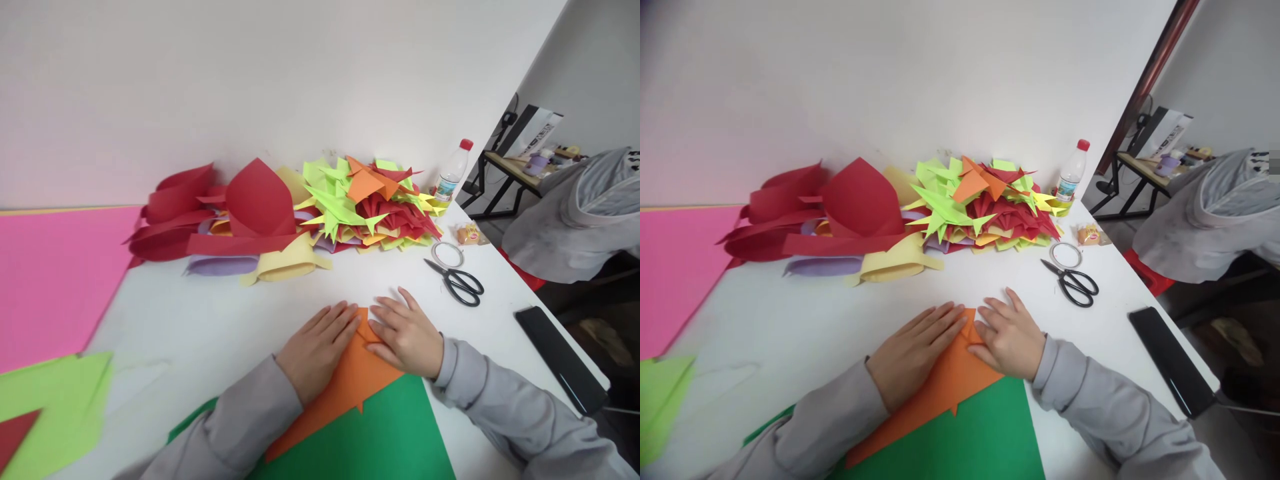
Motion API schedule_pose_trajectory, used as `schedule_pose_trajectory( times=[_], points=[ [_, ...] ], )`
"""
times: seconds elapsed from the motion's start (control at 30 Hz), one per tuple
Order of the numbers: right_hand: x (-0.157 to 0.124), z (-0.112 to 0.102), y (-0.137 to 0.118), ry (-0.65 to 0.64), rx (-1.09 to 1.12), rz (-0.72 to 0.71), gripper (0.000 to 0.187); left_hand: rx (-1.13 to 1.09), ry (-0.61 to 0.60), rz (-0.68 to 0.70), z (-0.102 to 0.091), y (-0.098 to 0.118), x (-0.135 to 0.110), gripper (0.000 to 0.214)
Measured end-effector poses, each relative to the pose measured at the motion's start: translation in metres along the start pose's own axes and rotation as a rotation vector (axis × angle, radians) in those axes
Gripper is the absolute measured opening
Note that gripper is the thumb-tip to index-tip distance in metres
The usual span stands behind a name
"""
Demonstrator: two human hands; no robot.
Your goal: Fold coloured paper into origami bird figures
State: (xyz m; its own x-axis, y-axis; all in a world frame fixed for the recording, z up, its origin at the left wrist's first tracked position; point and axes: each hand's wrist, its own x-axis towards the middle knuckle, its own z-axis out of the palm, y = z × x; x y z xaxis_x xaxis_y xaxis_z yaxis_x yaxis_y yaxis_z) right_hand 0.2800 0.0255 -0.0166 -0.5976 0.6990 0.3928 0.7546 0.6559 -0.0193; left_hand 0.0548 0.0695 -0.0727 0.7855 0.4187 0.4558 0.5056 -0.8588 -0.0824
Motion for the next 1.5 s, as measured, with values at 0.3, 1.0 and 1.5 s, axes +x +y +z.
schedule_pose_trajectory(
  times=[0.3, 1.0, 1.5],
  points=[
    [-0.001, 0.001, -0.001, -0.01, 0.045, 0.006, 0.026, 0.002, -0.041, -0.043, -0.003, 0.003, 0.001, 0.057],
    [0.004, 0.0, -0.001, 0.079, 0.044, -0.039, 0.023, 0.009, -0.017, -0.125, -0.01, 0.005, 0.009, 0.058],
    [0.01, -0.002, -0.004, 0.143, 0.228, -0.082, 0.018, 0.082, 0.113, -0.182, -0.017, 0.012, 0.013, 0.049]
  ],
)
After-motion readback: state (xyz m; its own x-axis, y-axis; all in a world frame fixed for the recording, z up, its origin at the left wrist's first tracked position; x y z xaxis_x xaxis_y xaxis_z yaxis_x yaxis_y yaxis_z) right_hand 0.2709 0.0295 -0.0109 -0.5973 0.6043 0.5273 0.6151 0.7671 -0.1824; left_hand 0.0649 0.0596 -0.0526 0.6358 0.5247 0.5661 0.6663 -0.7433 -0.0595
